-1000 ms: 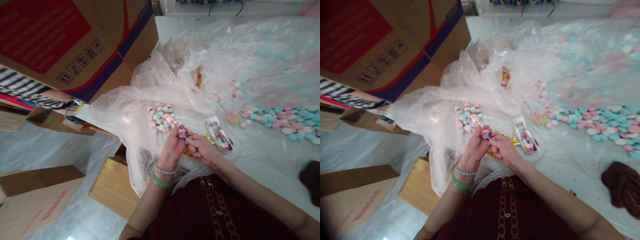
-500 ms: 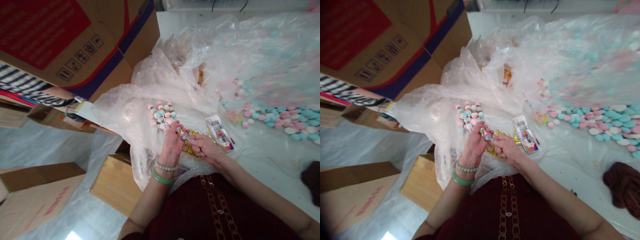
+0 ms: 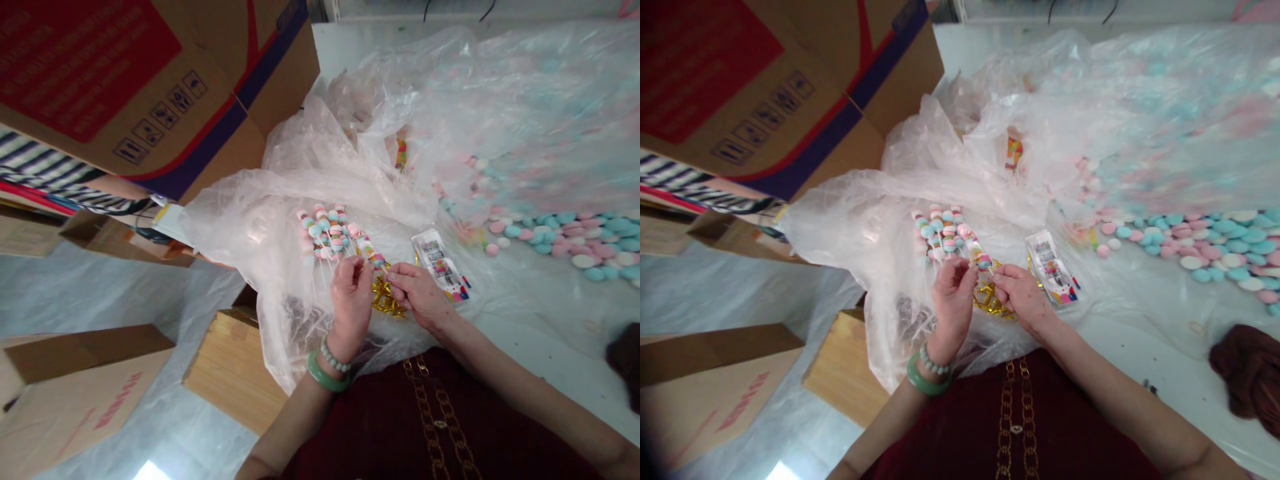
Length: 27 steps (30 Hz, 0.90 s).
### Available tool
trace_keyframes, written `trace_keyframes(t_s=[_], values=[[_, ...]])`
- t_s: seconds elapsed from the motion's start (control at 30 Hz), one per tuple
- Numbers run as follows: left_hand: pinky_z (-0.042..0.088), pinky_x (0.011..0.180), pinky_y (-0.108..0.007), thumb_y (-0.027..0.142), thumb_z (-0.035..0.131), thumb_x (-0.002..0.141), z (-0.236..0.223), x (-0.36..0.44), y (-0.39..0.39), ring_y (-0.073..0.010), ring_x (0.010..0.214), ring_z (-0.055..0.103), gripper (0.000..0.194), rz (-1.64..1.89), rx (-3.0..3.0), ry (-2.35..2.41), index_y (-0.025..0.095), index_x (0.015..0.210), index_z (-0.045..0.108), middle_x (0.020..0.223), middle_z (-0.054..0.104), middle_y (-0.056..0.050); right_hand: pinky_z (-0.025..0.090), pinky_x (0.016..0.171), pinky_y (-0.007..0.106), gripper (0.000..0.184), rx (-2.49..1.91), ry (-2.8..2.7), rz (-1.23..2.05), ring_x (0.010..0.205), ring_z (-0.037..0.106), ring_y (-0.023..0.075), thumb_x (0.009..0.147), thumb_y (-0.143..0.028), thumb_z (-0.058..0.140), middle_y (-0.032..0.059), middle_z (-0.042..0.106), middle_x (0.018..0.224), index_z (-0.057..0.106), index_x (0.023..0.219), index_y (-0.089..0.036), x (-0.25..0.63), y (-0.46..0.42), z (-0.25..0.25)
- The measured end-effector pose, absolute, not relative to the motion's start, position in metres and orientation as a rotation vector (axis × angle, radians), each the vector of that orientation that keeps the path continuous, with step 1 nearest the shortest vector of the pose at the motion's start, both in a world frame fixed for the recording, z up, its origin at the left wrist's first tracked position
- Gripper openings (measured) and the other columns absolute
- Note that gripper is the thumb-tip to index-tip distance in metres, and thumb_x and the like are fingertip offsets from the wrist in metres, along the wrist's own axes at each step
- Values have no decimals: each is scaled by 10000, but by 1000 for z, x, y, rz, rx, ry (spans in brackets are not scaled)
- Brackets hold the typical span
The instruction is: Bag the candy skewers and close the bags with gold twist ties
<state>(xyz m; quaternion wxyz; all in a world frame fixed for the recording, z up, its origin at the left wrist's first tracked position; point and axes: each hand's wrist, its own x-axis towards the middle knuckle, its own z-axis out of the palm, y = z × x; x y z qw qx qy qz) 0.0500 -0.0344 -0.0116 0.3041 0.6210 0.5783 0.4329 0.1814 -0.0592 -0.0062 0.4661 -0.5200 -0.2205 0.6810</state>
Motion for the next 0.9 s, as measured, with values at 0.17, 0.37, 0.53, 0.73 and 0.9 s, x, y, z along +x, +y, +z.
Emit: trace_keyframes(t_s=[0.17, 0.37, 0.53, 0.73, 0.9], values=[[475, 747, -277, 177, 548, 900, -7, 49, -35, -147, 815, 607, 73, 1097, 2025, 1510, 194, 948, 599, 892, 663, -40, 147, 353, 191, 250, -1271, -562, 1684, 365, 270, 50, 736, -406, 670, -93, 414, 424, 552, 703, -189, 180, -61, -8], [392, 606, -276, 175, 480, 923, -9, 47, -36, -158, 680, 573, 112, 930, 2330, 1640, 172, 900, 590, 772, 639, -48, 148, 366, 212, 234, -1322, -614, 1667, 365, 276, 64, 739, -408, 639, -92, 411, 415, 547, 696, -198, 180, -62, -5], [340, 580, -294, 165, 478, 905, -7, 54, -46, -163, 632, 533, 131, 885, 2509, 1651, 180, 801, 557, 686, 579, -40, 260, 427, 231, 211, -1502, -841, 1441, 427, 355, 93, 747, -362, 571, -70, 423, 437, 529, 611, -206, 173, -58, -6], [368, 613, -273, 180, 489, 906, -8, 59, -52, -143, 648, 527, 109, 943, 2196, 1474, 189, 820, 556, 723, 584, -24, 300, 464, 240, 198, -1518, -859, 1345, 479, 386, 108, 768, -362, 544, -61, 446, 497, 534, 642, -210, 174, -54, -10], [423, 689, -258, 187, 512, 869, -12, 58, -42, -136, 737, 542, 121, 1084, 1586, 1332, 197, 748, 518, 772, 575, -7, 290, 440, 227, 179, -1476, -919, 1457, 440, 380, 91, 791, -356, 534, -68, 452, 502, 549, 702, -202, 184, -60, -5]])
